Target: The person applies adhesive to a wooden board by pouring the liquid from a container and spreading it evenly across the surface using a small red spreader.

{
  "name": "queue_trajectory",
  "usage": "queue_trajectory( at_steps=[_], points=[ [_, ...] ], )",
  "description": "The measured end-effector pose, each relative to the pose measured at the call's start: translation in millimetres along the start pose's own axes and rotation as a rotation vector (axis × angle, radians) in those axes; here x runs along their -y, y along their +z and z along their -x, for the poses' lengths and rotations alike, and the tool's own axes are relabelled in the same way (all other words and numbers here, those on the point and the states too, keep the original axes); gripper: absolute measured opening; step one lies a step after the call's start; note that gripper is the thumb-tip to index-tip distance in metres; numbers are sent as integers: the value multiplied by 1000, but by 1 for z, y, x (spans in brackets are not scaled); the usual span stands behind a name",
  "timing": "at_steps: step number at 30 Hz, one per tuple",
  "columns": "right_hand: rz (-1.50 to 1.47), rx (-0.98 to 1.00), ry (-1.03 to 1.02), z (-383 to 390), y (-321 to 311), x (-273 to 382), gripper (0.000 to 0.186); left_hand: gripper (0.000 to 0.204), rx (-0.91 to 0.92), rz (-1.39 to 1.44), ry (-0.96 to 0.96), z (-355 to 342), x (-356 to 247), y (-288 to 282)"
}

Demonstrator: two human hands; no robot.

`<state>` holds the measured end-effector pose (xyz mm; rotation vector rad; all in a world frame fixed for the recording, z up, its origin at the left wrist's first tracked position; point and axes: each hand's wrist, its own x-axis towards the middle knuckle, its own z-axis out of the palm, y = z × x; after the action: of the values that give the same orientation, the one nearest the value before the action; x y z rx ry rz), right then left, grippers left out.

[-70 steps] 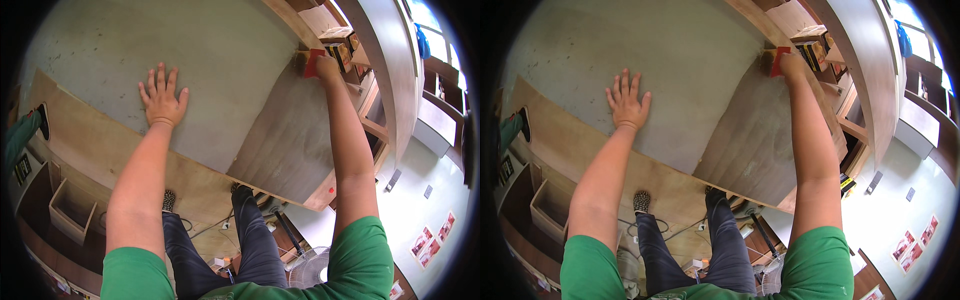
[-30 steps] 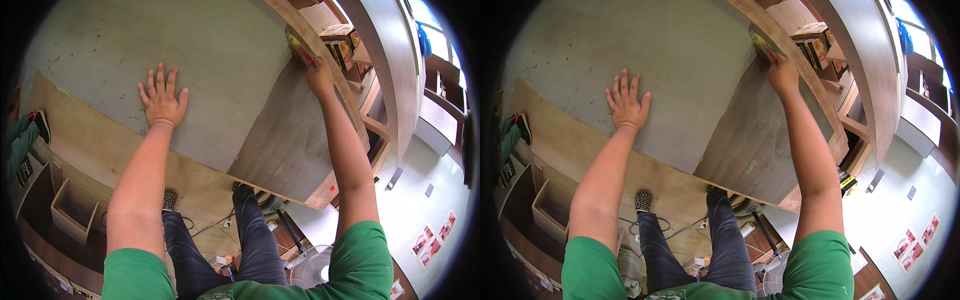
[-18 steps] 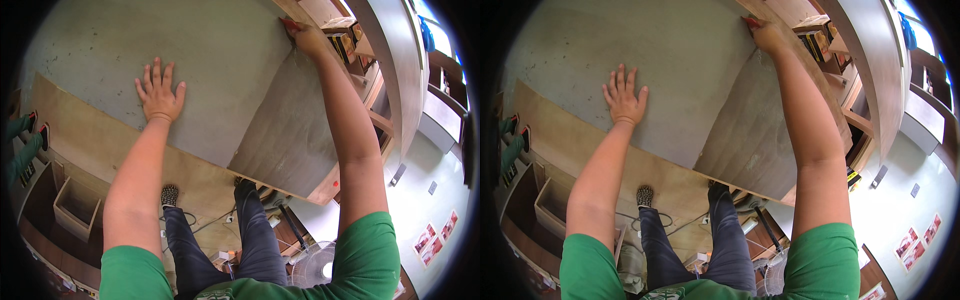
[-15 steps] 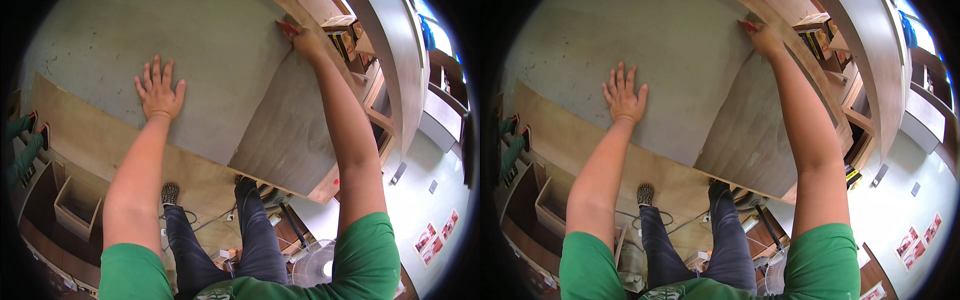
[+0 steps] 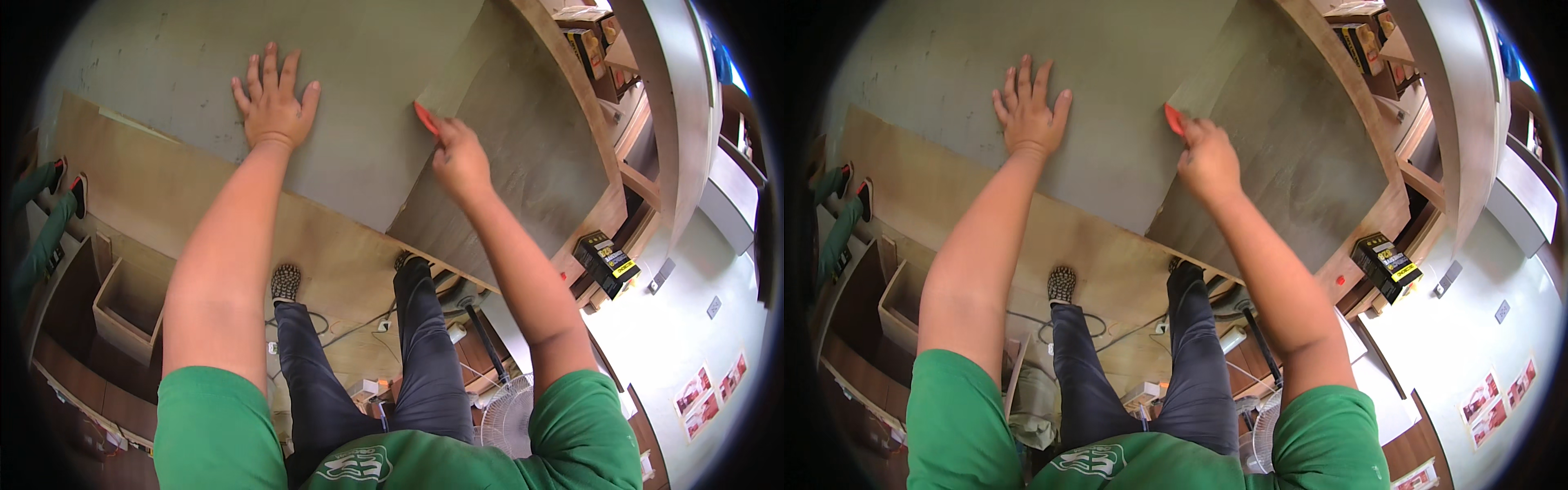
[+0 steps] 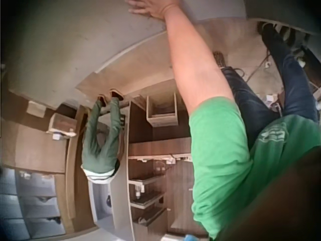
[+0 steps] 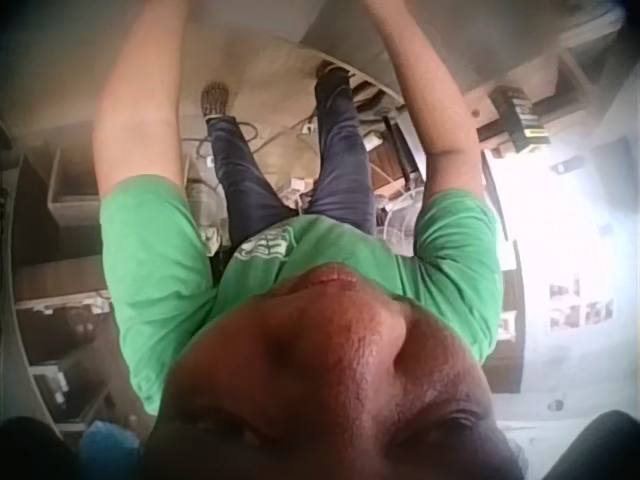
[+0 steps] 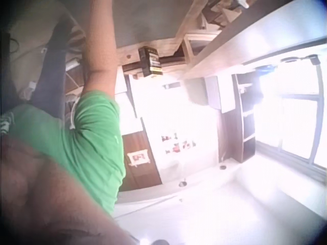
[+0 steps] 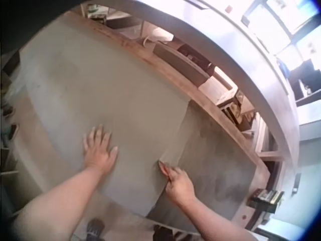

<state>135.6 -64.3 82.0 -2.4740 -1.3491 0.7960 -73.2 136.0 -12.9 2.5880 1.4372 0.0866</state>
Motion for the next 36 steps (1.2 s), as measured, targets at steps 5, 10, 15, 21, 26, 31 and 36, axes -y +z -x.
queue_trajectory(
  at_steps=[5,10,15,21,26,31,36],
  points=[
    [-14,-30,-88,75,48,30,52,64,-28,-2,6,2,6,5],
    [-201,94,-62,159,93,56,52,64,-51,6,11,1,6,5],
    [-633,327,141,207,114,69,37,64,-70,3,30,-2,-1,14],
    [-1202,273,516,127,12,73,44,64,-57,-36,14,2,11,5],
    [-684,-344,13,-12,-32,11,31,64,-34,5,-8,-2,-2,5],
    [122,-808,-135,-144,-34,-53,33,64,6,1,-29,-2,-5,-5],
    [527,-447,76,-145,-32,-69,27,65,42,-11,-28,-2,-9,-6]
  ],
)
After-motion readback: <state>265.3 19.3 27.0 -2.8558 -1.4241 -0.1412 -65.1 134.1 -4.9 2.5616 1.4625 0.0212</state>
